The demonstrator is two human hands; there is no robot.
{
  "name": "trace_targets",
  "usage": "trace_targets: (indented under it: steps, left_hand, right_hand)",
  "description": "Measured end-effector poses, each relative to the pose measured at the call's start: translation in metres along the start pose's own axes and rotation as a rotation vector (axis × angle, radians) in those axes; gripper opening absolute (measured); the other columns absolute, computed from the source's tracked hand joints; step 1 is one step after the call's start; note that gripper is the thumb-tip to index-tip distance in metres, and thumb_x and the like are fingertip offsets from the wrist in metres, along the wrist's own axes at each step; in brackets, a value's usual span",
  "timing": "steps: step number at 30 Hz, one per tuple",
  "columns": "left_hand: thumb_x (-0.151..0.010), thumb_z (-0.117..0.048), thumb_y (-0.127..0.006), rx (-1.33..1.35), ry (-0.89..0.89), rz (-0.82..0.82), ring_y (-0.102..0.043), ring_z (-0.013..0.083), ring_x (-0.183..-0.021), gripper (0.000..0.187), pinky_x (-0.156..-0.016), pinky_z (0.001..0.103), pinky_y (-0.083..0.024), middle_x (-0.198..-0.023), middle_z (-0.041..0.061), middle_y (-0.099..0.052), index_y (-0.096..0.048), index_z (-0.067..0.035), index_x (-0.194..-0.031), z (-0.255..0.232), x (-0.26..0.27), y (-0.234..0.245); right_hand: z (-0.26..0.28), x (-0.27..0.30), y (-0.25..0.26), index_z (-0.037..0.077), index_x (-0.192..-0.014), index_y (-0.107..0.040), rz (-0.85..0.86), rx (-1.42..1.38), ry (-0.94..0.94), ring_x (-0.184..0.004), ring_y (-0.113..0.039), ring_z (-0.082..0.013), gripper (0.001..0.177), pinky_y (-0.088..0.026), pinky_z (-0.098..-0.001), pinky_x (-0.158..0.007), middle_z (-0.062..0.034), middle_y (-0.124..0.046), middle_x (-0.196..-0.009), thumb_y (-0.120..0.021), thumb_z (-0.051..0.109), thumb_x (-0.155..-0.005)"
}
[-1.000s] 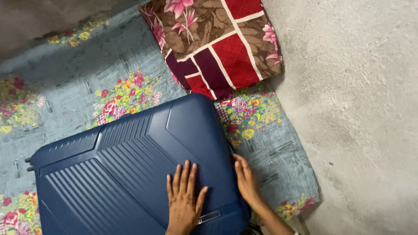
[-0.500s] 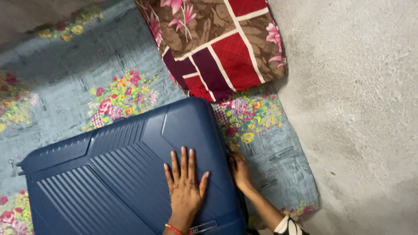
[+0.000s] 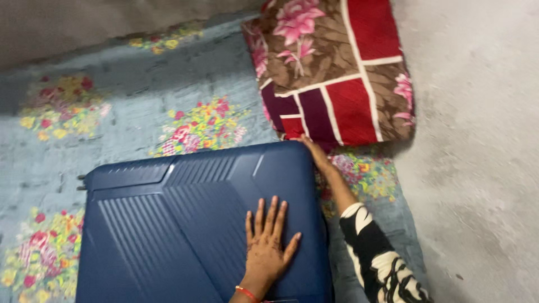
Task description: The person folds a blue embroidered garment by hand on a bed, places it into a suitcase with other folded clothes, fastens the internal elastic buckle straps, closes the suitcase lid, and zips it shut.
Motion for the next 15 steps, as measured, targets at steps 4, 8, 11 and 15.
trace_targets:
  steps: [4,8,11,15]
  left_hand:
    - [-0.093,-0.050,-0.060,0.037,0.005,-0.012,-0.022,0.0351,-0.150,0.076,-0.119,0.057,-0.011,-0.162,0.009,-0.034,-0.039,-0.011,-0.155,0.001,0.003,0.000]
    - [-0.095,-0.042,-0.061,0.050,0.040,-0.038,-0.031,0.0357,-0.145,0.061,-0.118,0.057,-0.016,-0.155,0.009,-0.044,-0.050,-0.013,-0.147,0.001,-0.010,0.007]
    - [-0.099,-0.037,-0.059,0.160,0.094,-0.037,-0.039,0.0353,-0.141,0.058,-0.122,0.057,-0.019,-0.151,0.015,-0.046,-0.052,-0.004,-0.146,0.014,-0.049,0.004]
    - [-0.099,-0.038,-0.057,0.081,-0.053,-0.140,-0.038,0.0389,-0.143,0.054,-0.123,0.054,-0.019,-0.151,0.020,-0.049,-0.056,-0.002,-0.140,0.021,-0.142,-0.012]
  right_hand:
    - [0.017,-0.017,-0.002,0.004,-0.132,-0.068,0.179,0.048,-0.059,-0.115,-0.066,-0.0152,0.059,-0.045,-0.0277,-0.106,-0.0081,-0.072,-0.127,-0.041,0.048,-0.104]
    - [-0.007,-0.014,0.012,0.002,-0.128,-0.072,0.030,0.042,-0.252,-0.103,-0.069,-0.0210,0.053,-0.050,-0.0323,-0.096,-0.0138,-0.075,-0.116,-0.047,0.042,-0.104]
    - [-0.019,-0.014,0.020,0.002,-0.122,-0.074,-0.012,-0.007,-0.238,-0.101,-0.069,-0.0240,0.045,-0.052,-0.0356,-0.093,-0.0136,-0.075,-0.112,-0.052,0.035,-0.100]
    - [-0.024,-0.029,0.023,0.006,-0.122,-0.072,0.081,0.092,-0.023,-0.108,-0.065,-0.0184,0.041,-0.050,-0.0334,-0.098,-0.0065,-0.072,-0.118,-0.047,0.033,-0.102]
Point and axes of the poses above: each hand's wrist, its own x-axis away from the middle knuckle, its own y-axis out of the back of the hand, z = x × y, the point moved 9 cm from there along -x, towards the middle knuckle
